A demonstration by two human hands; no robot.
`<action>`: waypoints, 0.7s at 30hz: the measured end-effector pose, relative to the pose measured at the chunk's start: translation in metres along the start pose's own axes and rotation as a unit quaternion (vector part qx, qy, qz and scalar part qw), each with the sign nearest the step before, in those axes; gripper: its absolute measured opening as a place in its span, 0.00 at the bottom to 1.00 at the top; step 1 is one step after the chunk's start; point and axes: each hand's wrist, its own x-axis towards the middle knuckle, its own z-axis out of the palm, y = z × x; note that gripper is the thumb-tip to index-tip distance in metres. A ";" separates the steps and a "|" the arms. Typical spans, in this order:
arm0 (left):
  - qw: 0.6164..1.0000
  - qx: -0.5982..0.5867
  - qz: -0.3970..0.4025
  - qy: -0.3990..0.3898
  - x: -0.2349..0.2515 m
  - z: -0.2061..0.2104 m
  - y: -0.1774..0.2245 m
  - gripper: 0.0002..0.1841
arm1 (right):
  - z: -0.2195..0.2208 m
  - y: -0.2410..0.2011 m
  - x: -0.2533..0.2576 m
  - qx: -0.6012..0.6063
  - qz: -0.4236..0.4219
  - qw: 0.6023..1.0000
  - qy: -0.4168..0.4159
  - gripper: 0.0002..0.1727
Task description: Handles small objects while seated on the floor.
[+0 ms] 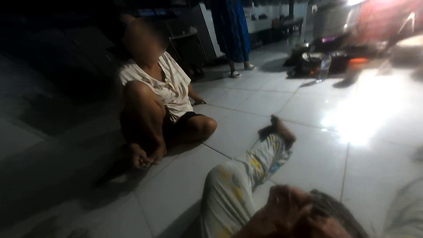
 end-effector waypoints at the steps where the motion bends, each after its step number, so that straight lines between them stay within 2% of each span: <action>1: 1.000 0.004 -0.004 -0.006 0.002 0.002 -0.002 0.18 | -0.001 0.000 0.000 0.013 0.007 1.000 0.005 0.16; 6: 0.992 -0.032 -0.090 -0.077 0.001 -0.019 0.015 0.19 | -0.003 0.009 0.003 0.050 -0.025 0.998 0.004 0.13; 7: 0.994 -0.033 -0.081 -0.065 0.003 -0.016 0.009 0.18 | -0.002 0.014 0.003 0.068 -0.044 0.997 0.016 0.12; 10: 0.997 -0.062 0.024 0.032 0.010 0.009 -0.027 0.14 | 0.003 0.029 0.004 0.095 -0.090 0.991 0.041 0.13; 14: 0.994 -0.106 0.015 0.020 0.015 0.009 -0.036 0.11 | 0.006 0.042 0.005 0.152 -0.113 0.971 0.148 0.13; 21: 0.992 -0.122 0.020 0.002 0.019 0.014 -0.039 0.11 | 0.007 0.049 0.006 0.209 -0.114 0.947 0.213 0.14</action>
